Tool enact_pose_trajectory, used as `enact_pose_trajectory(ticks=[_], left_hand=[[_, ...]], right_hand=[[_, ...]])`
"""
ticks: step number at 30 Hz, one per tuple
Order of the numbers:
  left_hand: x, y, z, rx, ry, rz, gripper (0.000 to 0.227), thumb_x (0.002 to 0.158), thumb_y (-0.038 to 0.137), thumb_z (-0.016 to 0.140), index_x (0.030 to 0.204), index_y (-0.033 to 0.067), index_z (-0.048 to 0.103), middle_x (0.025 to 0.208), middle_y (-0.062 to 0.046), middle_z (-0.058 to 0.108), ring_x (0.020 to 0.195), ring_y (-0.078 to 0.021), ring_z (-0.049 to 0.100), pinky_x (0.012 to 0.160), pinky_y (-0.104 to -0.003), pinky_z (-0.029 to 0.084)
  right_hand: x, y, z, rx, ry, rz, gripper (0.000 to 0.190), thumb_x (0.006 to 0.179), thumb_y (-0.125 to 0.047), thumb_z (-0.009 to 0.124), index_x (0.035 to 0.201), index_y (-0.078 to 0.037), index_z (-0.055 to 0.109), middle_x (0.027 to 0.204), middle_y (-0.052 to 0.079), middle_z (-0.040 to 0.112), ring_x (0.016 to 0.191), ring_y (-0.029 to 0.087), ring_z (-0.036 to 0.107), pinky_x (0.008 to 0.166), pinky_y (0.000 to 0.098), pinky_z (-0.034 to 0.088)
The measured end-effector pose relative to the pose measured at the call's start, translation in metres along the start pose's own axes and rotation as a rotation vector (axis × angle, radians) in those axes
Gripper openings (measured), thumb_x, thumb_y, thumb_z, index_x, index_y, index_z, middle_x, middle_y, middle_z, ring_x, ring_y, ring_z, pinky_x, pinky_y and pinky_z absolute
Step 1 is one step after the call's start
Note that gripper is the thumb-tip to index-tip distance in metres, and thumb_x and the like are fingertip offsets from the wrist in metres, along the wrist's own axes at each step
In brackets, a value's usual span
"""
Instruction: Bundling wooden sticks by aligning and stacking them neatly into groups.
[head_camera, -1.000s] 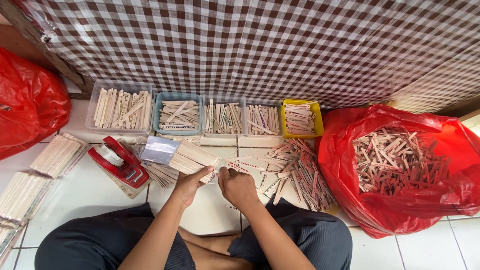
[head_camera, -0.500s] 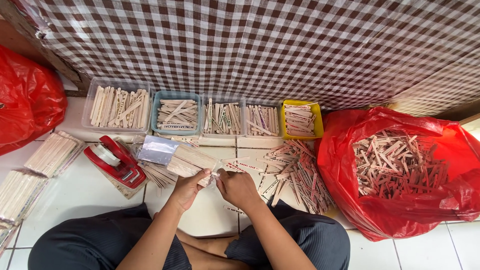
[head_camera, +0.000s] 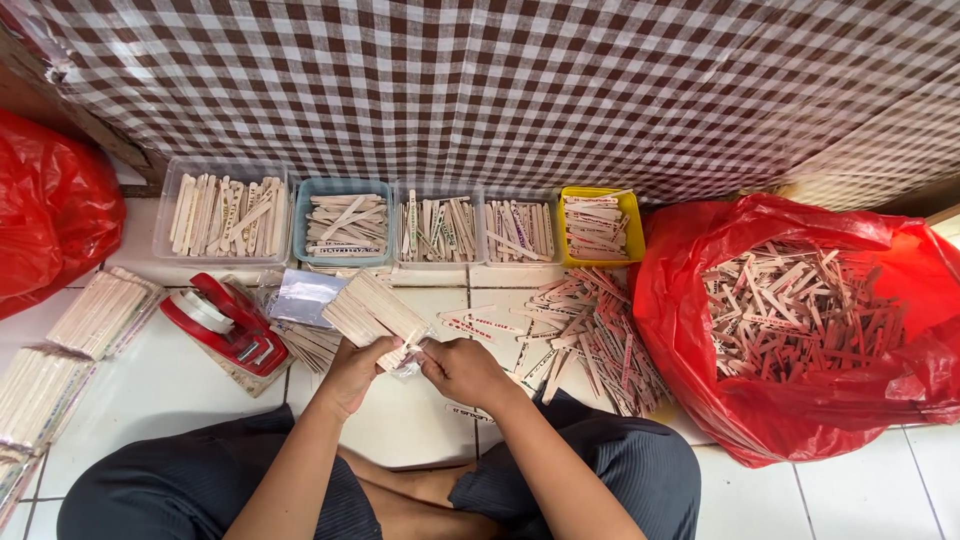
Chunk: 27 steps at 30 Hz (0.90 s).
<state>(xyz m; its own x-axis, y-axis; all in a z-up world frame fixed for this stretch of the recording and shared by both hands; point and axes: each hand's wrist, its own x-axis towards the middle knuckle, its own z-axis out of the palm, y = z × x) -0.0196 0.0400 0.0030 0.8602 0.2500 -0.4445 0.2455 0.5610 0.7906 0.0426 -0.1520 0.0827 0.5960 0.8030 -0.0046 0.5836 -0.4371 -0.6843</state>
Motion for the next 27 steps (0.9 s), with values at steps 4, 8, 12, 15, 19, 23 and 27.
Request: enact_pose_trajectory(ticks=[4, 8, 12, 15, 19, 23, 27], left_hand=[[0.037, -0.055, -0.032, 0.071, 0.05, 0.15, 0.043, 0.077, -0.005, 0.077, 0.118, 0.003, 0.07, 0.09, -0.005, 0.069, 0.077, -0.0103, 0.068, 0.069, -0.034, 0.062], [0.03, -0.048, -0.019, 0.081, 0.074, 0.241, 0.053, 0.075, -0.01, 0.077, 0.126, 0.0014, 0.068, 0.099, -0.01, 0.071, 0.089, -0.015, 0.066, 0.079, -0.039, 0.061], [0.021, -0.046, -0.01, 0.1, 0.097, 0.302, 0.056, 0.075, -0.011, 0.077, 0.129, 0.0027, 0.067, 0.105, -0.01, 0.072, 0.096, -0.0159, 0.064, 0.086, -0.039, 0.059], [0.003, -0.03, 0.006, 0.131, 0.123, 0.369, 0.058, 0.075, -0.01, 0.074, 0.132, -0.0035, 0.064, 0.109, -0.011, 0.069, 0.102, -0.0176, 0.061, 0.091, -0.041, 0.056], [0.037, -0.068, -0.035, 0.33, 0.107, 0.501, 0.064, 0.069, -0.011, 0.078, 0.131, -0.004, 0.064, 0.119, -0.017, 0.071, 0.11, -0.0238, 0.062, 0.093, -0.048, 0.055], [0.052, -0.081, -0.044, 0.527, 0.148, 0.581, 0.07, 0.062, -0.006, 0.086, 0.128, 0.0041, 0.069, 0.122, -0.017, 0.072, 0.118, -0.0267, 0.064, 0.097, -0.051, 0.053], [0.019, -0.024, -0.018, 0.595, 0.07, 0.517, 0.062, 0.069, 0.001, 0.088, 0.129, 0.0073, 0.072, 0.127, -0.016, 0.071, 0.121, -0.0301, 0.063, 0.099, -0.052, 0.051]], right_hand=[[-0.002, -0.006, 0.005, -0.27, 0.083, -0.033, 0.029, 0.1, -0.029, 0.046, 0.087, -0.009, 0.061, 0.063, 0.018, 0.068, 0.058, 0.042, 0.07, 0.056, 0.0522, 0.056], [-0.003, 0.003, 0.019, -0.545, 0.231, -0.028, 0.024, 0.099, -0.03, 0.049, 0.087, -0.014, 0.064, 0.06, 0.009, 0.067, 0.053, 0.03, 0.07, 0.052, 0.0405, 0.056], [-0.003, 0.015, 0.042, -0.672, 0.325, -0.009, 0.024, 0.099, -0.033, 0.049, 0.091, -0.017, 0.065, 0.061, 0.004, 0.065, 0.049, 0.023, 0.069, 0.047, 0.0343, 0.055], [-0.003, 0.021, 0.055, -0.753, 0.392, -0.043, 0.021, 0.096, -0.031, 0.052, 0.098, -0.015, 0.065, 0.061, 0.005, 0.062, 0.048, 0.023, 0.068, 0.046, 0.0337, 0.056], [-0.002, 0.017, 0.047, -0.754, 0.372, -0.066, 0.024, 0.098, -0.031, 0.051, 0.102, -0.013, 0.066, 0.063, 0.005, 0.064, 0.049, 0.023, 0.07, 0.047, 0.0335, 0.056], [-0.002, 0.004, 0.03, -0.79, 0.355, -0.135, 0.024, 0.096, -0.03, 0.055, 0.107, -0.015, 0.07, 0.063, 0.006, 0.064, 0.05, 0.025, 0.07, 0.047, 0.0369, 0.057], [-0.002, -0.001, 0.019, -0.741, 0.359, -0.139, 0.024, 0.098, -0.029, 0.054, 0.109, -0.018, 0.071, 0.061, 0.005, 0.064, 0.048, 0.025, 0.068, 0.047, 0.0369, 0.056]])
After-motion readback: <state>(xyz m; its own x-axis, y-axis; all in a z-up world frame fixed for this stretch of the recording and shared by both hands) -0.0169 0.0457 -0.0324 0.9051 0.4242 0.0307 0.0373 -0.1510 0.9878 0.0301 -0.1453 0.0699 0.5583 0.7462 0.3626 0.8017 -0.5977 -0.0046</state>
